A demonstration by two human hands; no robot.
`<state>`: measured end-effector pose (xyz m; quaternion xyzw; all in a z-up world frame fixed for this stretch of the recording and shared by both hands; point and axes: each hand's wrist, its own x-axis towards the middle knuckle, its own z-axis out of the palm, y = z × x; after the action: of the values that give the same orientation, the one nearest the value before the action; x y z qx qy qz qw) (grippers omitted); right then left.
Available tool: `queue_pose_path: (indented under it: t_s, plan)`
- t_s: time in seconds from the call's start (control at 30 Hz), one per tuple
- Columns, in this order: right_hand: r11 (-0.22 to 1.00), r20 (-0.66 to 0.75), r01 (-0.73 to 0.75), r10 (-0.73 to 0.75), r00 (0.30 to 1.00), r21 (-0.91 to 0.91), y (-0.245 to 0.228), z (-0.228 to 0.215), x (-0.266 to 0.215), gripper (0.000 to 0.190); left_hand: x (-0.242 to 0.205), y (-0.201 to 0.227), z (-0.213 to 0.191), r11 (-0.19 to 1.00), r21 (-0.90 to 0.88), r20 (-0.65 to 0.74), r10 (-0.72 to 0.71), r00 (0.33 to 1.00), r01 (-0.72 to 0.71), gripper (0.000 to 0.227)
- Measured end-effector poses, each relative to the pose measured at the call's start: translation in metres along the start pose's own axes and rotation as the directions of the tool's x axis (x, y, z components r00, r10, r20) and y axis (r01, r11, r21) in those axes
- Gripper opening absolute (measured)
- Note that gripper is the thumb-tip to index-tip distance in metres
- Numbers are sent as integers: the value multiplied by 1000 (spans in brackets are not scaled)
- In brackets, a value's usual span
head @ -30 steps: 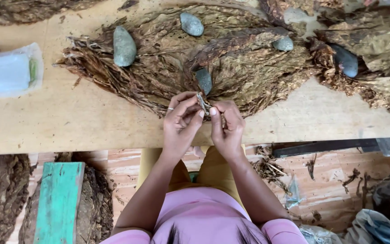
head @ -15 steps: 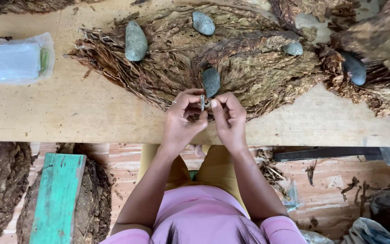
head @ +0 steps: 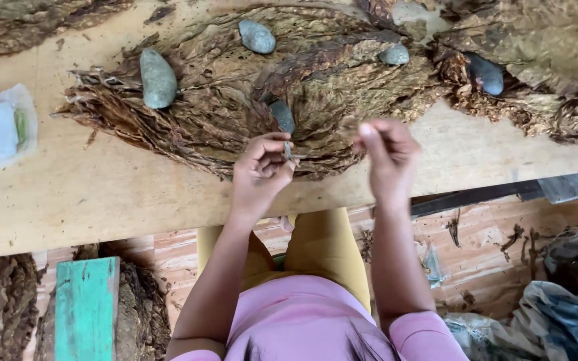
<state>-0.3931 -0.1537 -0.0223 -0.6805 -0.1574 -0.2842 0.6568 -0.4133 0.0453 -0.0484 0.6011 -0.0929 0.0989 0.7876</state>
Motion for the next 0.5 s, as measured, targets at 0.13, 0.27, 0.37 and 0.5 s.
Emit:
queue_pose_path:
  t_s: [0.13, 0.27, 0.37, 0.5]
  plan:
    - [939, -106, -163, 137, 985, -302, -29, -79, -29, 7, 8, 11, 11, 996, -78, 59, 36, 998, -31, 29]
    - [736, -139, -367, 354, 925, -569, -45, -158, -75, 13, 7, 21, 24, 998, -60, 251, 17, 968, -1, 28]
    - [190, -250, -467, 643, 724, -864, -55, -179, -85, 32, 11, 14, 39, 991, 76, 220, 87, 972, -106, 24]
    - [506, -158, -303, 309, 938, -807, -55, -140, -73, 24, 8, 11, 53, 984, 124, 175, 102, 979, -124, 18]
